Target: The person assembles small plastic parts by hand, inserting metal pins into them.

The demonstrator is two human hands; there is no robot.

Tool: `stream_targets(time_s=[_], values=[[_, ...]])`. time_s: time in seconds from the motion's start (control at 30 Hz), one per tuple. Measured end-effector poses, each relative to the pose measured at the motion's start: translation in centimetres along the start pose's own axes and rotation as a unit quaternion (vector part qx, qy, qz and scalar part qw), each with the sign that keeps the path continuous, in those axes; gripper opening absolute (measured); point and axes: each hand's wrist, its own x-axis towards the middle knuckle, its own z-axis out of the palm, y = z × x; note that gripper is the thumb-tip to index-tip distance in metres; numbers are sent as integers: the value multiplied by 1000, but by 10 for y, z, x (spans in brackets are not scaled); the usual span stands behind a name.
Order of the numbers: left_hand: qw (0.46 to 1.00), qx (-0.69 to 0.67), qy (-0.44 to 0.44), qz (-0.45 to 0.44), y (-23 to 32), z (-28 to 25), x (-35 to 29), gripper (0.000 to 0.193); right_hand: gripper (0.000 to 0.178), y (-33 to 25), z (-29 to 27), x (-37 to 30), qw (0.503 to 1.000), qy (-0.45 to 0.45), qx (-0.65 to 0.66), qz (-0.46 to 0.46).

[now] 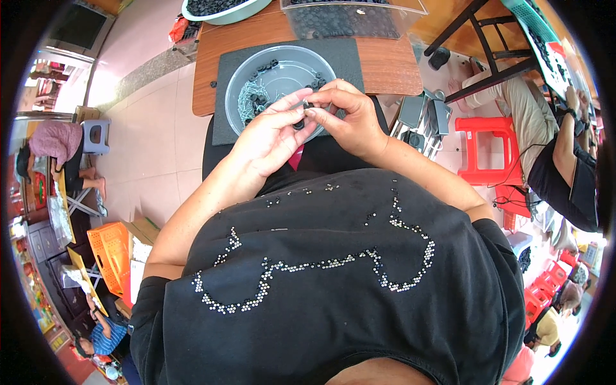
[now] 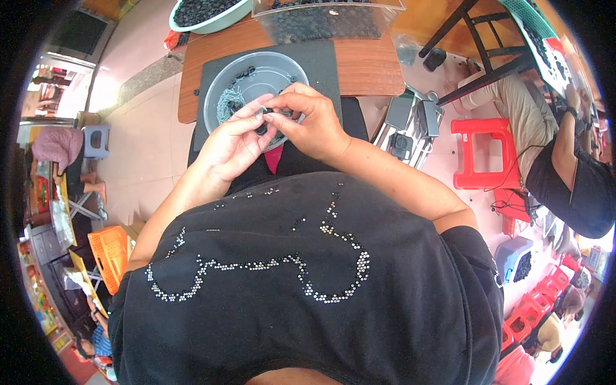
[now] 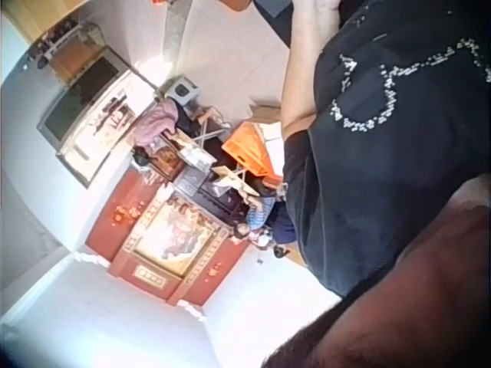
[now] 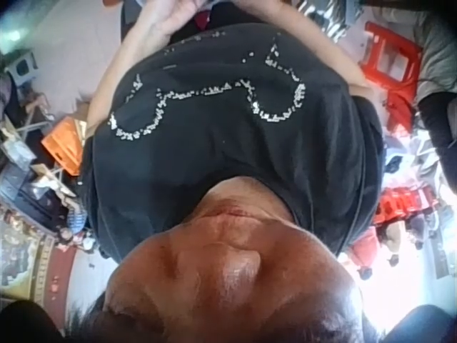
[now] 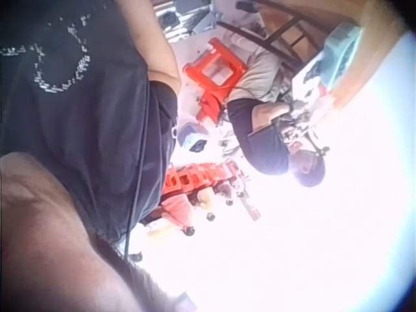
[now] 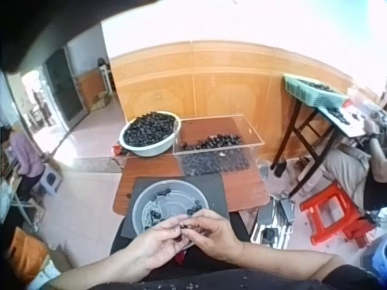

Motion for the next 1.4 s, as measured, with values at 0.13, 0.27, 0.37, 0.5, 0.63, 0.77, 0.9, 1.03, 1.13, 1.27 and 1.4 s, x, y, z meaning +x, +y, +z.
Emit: stream_targets(time_s=[0.13, 0.27, 0.37, 0.5, 0.63, 0.77, 0.9, 1.03, 1.13, 1.27, 1.4], values=[[999, 10, 23, -27, 0, 1, 0, 41, 16, -3, 0, 2, 999, 7, -30, -40], [1000, 20, -10, -17, 4, -10, 0, 41, 12, 1, 0, -1, 985, 4, 122, 125], [998, 59, 4, -8, 5, -14, 1, 40, 15, 2, -5, -1, 983, -12, 125, 137], [997, 59, 53, 18, 5, -13, 0, 32, 21, 3, -9, 3, 1000, -6, 3, 30], [997, 34, 63, 15, 6, -16, 3, 27, 19, 5, -3, -1, 994, 41, 85, 56], [999, 17, 48, -7, 11, -17, 0, 29, 17, -2, -5, -1, 998, 23, 30, 45], [999, 29, 13, -42, 13, -18, -1, 29, 17, -11, -6, 2, 1000, 11, -5, 12], [996, 72, 20, -39, 10, -7, -5, 27, 16, -14, -5, 2, 1000, 9, -9, -1], [998, 62, -3, -25, 7, -7, -5, 23, 17, -14, -4, 2, 1000, 2, -22, -11], [997, 68, 25, -11, 3, -7, -3, 21, 18, -14, -5, 0, 999, 5, -38, -32], [1000, 23, -15, 2, 3, -20, 1, 20, 20, -17, -6, 2, 997, -3, -71, -38]])
